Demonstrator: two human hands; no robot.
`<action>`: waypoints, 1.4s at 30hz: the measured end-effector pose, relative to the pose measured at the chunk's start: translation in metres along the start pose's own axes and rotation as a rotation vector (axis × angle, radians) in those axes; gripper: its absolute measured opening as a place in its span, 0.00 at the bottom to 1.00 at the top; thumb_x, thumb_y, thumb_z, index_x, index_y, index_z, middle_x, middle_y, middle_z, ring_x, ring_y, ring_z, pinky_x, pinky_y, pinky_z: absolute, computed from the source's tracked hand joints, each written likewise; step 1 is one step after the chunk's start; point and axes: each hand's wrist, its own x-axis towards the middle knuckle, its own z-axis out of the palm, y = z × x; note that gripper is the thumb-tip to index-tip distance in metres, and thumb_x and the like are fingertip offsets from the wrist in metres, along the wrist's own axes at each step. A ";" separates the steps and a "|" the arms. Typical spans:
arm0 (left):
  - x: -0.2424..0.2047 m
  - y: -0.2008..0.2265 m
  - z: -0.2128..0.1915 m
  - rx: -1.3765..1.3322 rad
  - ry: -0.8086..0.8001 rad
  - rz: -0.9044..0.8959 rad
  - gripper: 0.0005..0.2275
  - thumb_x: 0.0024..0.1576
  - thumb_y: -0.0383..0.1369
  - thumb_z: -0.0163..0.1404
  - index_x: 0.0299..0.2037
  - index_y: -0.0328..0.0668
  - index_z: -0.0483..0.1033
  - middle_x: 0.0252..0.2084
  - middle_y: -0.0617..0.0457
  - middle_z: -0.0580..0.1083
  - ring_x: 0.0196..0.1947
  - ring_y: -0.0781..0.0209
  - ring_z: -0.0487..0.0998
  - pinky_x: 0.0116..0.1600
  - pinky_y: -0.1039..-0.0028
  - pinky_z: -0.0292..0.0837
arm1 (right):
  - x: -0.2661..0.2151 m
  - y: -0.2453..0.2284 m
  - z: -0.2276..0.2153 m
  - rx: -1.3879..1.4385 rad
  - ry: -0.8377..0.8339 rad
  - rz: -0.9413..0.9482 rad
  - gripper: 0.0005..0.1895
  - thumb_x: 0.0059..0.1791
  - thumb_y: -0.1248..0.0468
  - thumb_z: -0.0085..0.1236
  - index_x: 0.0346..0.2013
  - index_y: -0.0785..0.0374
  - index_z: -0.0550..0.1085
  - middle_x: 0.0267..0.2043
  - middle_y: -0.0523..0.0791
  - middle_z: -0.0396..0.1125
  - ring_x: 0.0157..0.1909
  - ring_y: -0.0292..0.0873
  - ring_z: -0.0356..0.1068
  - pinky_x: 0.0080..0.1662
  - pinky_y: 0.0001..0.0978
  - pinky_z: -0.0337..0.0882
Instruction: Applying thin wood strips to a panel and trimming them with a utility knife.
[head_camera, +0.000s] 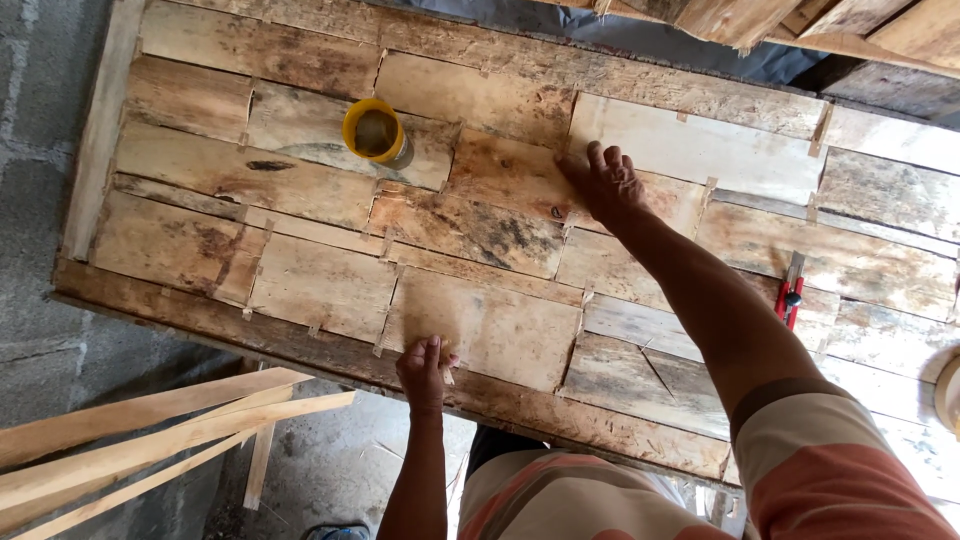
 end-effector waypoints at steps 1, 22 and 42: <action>-0.001 0.003 0.001 0.001 0.001 -0.001 0.14 0.62 0.37 0.53 0.34 0.29 0.80 0.21 0.53 0.74 0.20 0.63 0.78 0.28 0.73 0.75 | -0.002 0.005 0.011 0.001 -0.002 0.000 0.58 0.37 0.79 0.57 0.74 0.29 0.54 0.67 0.56 0.51 0.54 0.59 0.61 0.47 0.42 0.73; 0.000 -0.004 -0.002 -0.077 -0.018 -0.055 0.13 0.62 0.36 0.54 0.38 0.29 0.81 0.28 0.51 0.76 0.24 0.67 0.74 0.33 0.71 0.83 | 0.076 0.026 -0.015 0.208 -0.177 0.274 0.62 0.45 0.77 0.56 0.79 0.34 0.32 0.65 0.60 0.60 0.61 0.63 0.66 0.56 0.52 0.70; -0.004 0.006 -0.001 -0.041 -0.058 -0.069 0.11 0.62 0.34 0.54 0.36 0.29 0.80 0.21 0.54 0.73 0.20 0.66 0.74 0.31 0.75 0.77 | 0.098 0.006 -0.041 0.121 -0.294 0.381 0.61 0.50 0.71 0.59 0.79 0.36 0.26 0.53 0.60 0.71 0.52 0.58 0.73 0.50 0.49 0.74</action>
